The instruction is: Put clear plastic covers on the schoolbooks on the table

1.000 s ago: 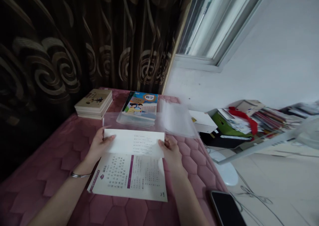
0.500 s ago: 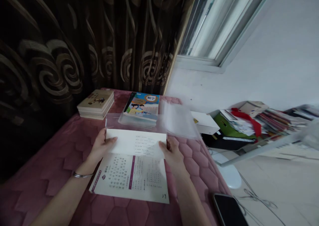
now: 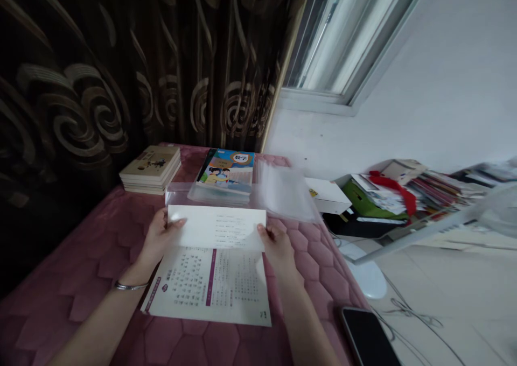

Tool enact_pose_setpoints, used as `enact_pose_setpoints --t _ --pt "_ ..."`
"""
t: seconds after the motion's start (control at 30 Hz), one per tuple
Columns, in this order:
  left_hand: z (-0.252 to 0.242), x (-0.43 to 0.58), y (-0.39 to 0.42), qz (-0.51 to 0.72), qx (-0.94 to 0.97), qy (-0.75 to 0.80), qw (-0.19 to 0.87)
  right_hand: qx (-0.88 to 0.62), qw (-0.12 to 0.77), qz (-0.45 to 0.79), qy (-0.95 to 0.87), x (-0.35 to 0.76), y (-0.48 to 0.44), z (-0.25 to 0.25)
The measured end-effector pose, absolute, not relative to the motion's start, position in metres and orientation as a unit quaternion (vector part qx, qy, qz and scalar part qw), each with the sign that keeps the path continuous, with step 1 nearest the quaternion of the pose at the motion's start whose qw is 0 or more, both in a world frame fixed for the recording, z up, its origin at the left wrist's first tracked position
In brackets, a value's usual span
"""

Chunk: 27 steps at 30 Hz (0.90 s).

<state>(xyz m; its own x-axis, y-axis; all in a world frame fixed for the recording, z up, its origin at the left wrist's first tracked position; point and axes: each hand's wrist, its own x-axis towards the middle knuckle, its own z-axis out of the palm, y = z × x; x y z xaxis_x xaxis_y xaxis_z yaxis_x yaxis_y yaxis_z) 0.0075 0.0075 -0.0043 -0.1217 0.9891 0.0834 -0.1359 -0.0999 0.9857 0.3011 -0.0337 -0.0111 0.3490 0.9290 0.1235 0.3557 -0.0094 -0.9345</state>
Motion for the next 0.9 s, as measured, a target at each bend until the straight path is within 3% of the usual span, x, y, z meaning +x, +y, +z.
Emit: enact_pose_setpoints --t 0.2,0.43,0.73,0.9 --pt "-0.005 0.001 0.008 0.562 0.467 0.437 0.525 -0.665 0.499 0.267 -0.488 0.299 -0.033 -0.013" --pt "-0.009 0.002 0.014 0.564 0.452 0.433 0.539 -0.594 0.514 0.399 -0.473 0.301 -0.04 0.008" --pt "-0.008 0.001 0.01 0.558 0.466 0.446 0.523 -0.652 0.481 0.271 -0.519 0.3 -0.037 -0.006" --pt "-0.007 -0.001 0.01 0.553 0.467 0.422 0.546 -0.649 0.482 0.289 -0.513 0.3 -0.038 0.002"
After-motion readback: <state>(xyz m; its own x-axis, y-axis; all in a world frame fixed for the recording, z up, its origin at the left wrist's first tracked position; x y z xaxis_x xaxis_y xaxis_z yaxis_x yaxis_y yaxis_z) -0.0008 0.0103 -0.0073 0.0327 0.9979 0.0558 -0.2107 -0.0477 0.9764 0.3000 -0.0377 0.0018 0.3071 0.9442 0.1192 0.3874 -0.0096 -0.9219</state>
